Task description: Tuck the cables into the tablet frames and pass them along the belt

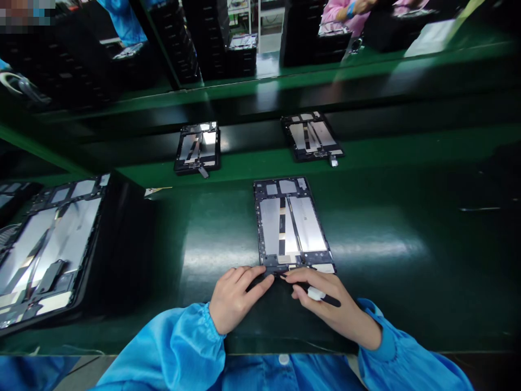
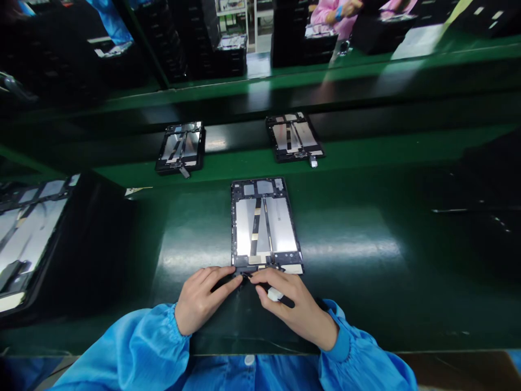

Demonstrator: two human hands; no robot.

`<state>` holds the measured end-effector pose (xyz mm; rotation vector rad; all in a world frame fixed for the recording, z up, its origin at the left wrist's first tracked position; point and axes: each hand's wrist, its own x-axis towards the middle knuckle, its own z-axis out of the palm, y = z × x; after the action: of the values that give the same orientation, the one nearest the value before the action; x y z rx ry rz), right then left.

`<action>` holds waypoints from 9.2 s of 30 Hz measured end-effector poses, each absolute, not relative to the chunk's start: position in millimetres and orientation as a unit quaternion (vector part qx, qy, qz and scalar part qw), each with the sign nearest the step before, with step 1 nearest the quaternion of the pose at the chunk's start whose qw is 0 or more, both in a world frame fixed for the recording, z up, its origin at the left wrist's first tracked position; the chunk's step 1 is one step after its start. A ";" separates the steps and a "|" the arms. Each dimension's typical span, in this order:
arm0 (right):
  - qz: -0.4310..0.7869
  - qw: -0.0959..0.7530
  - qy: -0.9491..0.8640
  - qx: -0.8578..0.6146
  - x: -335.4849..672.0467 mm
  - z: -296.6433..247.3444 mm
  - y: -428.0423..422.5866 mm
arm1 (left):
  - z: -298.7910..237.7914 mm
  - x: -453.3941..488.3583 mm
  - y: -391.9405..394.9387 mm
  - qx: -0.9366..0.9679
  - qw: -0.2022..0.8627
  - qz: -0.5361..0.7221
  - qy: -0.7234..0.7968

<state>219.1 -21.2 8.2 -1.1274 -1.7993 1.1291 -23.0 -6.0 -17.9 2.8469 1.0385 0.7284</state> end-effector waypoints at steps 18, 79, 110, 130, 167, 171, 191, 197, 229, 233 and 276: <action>0.578 0.315 -0.523 -0.541 236.9 -12.8 -41.1 | -14.0 -11.4 -37.7 0.958 0.047 0.160 0.234; 0.630 0.238 -0.524 -0.521 205.9 11.6 47.3 | -20.2 -24.6 -12.1 0.907 0.036 0.248 0.340; 0.548 0.310 -0.560 -0.539 233.2 8.3 22.9 | -10.4 -17.7 -6.2 0.926 -0.022 0.196 0.323; 0.521 0.307 -0.583 -0.543 232.3 4.5 22.4 | -14.6 -10.9 -5.7 0.926 -0.028 0.145 0.348; 0.523 0.405 -0.529 -0.531 230.6 -1.9 20.6 | 2.6 -18.9 4.0 0.927 -0.005 0.181 0.327; 0.509 0.443 -0.519 -0.524 229.3 -6.9 17.4 | 3.9 -8.4 7.6 0.933 -0.005 0.223 0.282; 0.447 0.518 -0.409 -0.603 232.5 -64.9 49.6 | 33.1 -34.0 311.8 0.653 0.005 0.185 0.735; 0.450 0.527 -0.402 -0.599 218.6 -61.2 54.3 | 31.7 -119.4 329.1 0.515 0.150 0.192 0.822; 0.367 0.523 -0.476 -0.604 263.1 -52.3 54.1 | -24.3 -20.2 47.4 0.689 0.409 0.289 0.524; 0.376 0.528 -0.458 -0.608 269.2 -46.3 52.1 | -12.9 -14.9 33.4 0.751 0.334 0.259 0.508; 0.335 0.337 -0.758 -0.446 203.2 -11.8 25.8 | -15.6 2.9 18.1 0.849 0.153 0.230 0.450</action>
<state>203.2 25.8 -11.8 -1.1626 -1.9760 0.8739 2.9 18.1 -15.6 2.4348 1.2914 0.6600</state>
